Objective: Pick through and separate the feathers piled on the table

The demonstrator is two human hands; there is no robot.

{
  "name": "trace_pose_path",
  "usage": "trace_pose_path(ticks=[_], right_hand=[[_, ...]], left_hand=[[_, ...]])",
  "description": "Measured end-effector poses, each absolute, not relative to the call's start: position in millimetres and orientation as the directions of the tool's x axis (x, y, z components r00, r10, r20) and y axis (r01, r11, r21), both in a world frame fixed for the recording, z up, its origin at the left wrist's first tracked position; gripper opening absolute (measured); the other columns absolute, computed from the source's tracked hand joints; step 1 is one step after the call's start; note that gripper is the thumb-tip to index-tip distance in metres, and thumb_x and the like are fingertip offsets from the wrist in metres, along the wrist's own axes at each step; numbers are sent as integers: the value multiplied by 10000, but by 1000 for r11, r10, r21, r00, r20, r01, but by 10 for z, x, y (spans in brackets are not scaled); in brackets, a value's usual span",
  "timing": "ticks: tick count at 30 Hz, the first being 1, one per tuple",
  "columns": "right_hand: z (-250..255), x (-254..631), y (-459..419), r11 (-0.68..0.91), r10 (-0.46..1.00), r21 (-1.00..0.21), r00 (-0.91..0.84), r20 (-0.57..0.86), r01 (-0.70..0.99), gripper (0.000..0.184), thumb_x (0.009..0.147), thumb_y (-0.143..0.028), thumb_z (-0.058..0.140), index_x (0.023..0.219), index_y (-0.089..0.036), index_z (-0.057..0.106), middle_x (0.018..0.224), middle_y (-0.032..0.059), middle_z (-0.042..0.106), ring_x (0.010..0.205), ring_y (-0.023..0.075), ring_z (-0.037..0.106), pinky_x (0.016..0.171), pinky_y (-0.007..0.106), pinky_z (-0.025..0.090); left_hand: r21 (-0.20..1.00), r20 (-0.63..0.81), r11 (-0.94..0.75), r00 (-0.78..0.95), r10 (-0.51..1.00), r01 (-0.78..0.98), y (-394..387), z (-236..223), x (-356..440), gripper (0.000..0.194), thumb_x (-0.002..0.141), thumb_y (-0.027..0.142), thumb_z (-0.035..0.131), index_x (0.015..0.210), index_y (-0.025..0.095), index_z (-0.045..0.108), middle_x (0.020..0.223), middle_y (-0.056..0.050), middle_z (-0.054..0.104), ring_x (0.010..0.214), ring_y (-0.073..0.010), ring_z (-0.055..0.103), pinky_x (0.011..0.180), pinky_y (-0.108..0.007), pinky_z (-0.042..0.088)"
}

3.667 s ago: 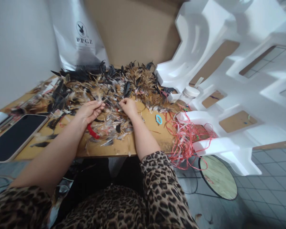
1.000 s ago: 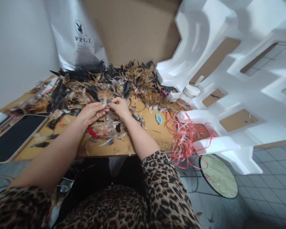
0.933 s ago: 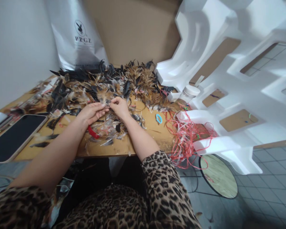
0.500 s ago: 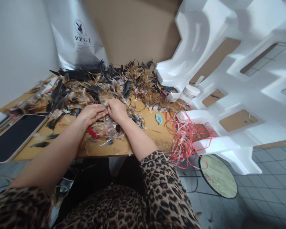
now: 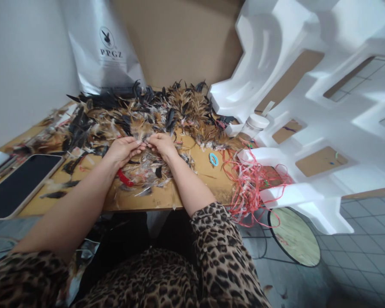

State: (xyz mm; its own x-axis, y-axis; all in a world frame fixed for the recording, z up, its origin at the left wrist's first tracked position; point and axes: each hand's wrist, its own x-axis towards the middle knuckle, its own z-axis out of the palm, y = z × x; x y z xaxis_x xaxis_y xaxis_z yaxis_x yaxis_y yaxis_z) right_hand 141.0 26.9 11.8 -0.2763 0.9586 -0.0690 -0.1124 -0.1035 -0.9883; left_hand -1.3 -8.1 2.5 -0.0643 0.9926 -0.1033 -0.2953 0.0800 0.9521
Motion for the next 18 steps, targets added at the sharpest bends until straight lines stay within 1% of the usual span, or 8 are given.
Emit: trace_pose_path(ticks=[1,3,6,9,14,16,18], right_hand=[[131,1415,272,-180,944,-968,-308,-119,-177,172,637,-249,662,666,-153,522,518,-46,546,451,49,446,457,173,338],[155,1420,267,-267,920,-928,-356,-164,-260,191,611,-232,685,659,-147,521,505,-48,548,451,44,463,446,160,348],[161,1412,257,-295,916,-908,-359,-180,-298,218,591,-224,705,640,-149,506,473,-58,530,432,38,455,425,151,343],[119,1391,263,-223,942,-940,-305,-140,-257,220,585,-225,701,628,-157,496,451,-61,520,409,43,438,403,158,324],[47,1369,278,-62,973,-990,-227,-31,-128,189,594,-245,664,613,-168,492,433,-76,482,378,41,381,393,173,276],[60,1364,264,-1,982,-996,-190,17,-95,181,596,-239,655,608,-167,489,444,-81,467,397,38,381,418,174,286],[93,1357,238,63,985,-996,-156,73,-71,169,602,-233,646,610,-164,492,473,-78,469,435,39,396,456,176,315]], left_hand=[[954,-84,62,-63,994,-292,-79,23,-11,88,673,150,690,714,77,662,650,-82,672,567,-80,619,546,-142,480],[960,-51,31,-64,997,-280,-75,22,-6,91,675,161,685,714,82,664,660,-80,678,569,-81,620,544,-144,478],[969,-7,-12,-75,997,-248,-69,19,4,97,673,176,681,716,91,667,686,-79,688,570,-79,619,537,-144,472],[977,-3,-14,-83,997,-212,-65,9,15,125,652,197,704,712,94,667,677,-81,687,562,-83,616,534,-151,467],[984,-15,-3,-98,995,-178,-76,2,35,152,615,198,736,694,90,662,632,-71,672,539,-88,610,525,-157,463],[981,-35,17,-89,995,-194,-85,12,37,143,626,190,731,698,88,662,624,-69,667,545,-90,615,523,-153,464],[967,-72,51,-72,995,-250,-92,28,33,126,645,177,721,702,85,657,634,-72,667,558,-89,622,522,-145,465]])
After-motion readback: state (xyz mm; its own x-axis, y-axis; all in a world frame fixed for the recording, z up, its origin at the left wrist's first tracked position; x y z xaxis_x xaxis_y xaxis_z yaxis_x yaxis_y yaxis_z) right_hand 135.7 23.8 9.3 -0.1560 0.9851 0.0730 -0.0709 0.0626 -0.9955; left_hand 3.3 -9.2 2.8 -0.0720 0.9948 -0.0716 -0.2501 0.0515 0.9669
